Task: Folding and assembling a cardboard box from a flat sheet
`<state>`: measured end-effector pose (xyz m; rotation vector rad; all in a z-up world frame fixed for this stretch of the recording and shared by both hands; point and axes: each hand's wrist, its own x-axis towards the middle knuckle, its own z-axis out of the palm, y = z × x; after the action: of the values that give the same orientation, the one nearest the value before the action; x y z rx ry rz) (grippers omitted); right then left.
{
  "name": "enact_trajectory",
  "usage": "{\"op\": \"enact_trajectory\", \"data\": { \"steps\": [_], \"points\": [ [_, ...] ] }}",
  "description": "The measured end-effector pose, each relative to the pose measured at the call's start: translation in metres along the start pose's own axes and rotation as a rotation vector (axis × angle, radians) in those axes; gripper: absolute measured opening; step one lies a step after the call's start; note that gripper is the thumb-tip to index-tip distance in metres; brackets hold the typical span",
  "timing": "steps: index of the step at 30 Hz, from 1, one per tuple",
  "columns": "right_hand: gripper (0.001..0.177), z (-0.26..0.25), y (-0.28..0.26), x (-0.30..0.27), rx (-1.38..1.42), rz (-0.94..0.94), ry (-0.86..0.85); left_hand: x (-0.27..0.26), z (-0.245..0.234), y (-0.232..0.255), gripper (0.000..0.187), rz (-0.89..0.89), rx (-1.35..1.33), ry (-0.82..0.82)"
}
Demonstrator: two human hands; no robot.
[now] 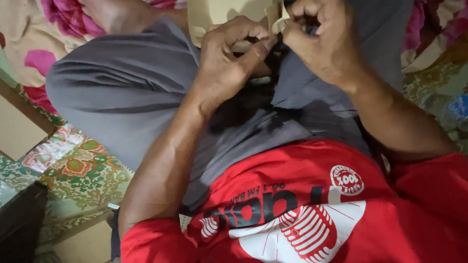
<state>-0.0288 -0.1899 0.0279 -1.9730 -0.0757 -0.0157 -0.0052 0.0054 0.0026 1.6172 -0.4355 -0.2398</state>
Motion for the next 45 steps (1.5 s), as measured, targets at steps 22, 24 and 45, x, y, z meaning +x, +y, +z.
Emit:
{"op": "enact_trajectory", "data": {
  "steps": [22, 24, 45],
  "points": [
    [0.034, -0.001, -0.041, 0.012, -0.252, -0.097, -0.094, -0.005, -0.005, -0.005, 0.008, -0.130, -0.329, 0.131],
    [0.034, 0.003, -0.044, 0.010, -0.239, -0.066, -0.072, -0.004, -0.005, -0.005, 0.007, -0.200, -0.341, 0.115],
    [0.036, 0.005, -0.039, 0.007, -0.367, -0.108, -0.057, -0.001, -0.013, 0.004, 0.004, -0.414, -0.451, 0.035]
  ]
}}
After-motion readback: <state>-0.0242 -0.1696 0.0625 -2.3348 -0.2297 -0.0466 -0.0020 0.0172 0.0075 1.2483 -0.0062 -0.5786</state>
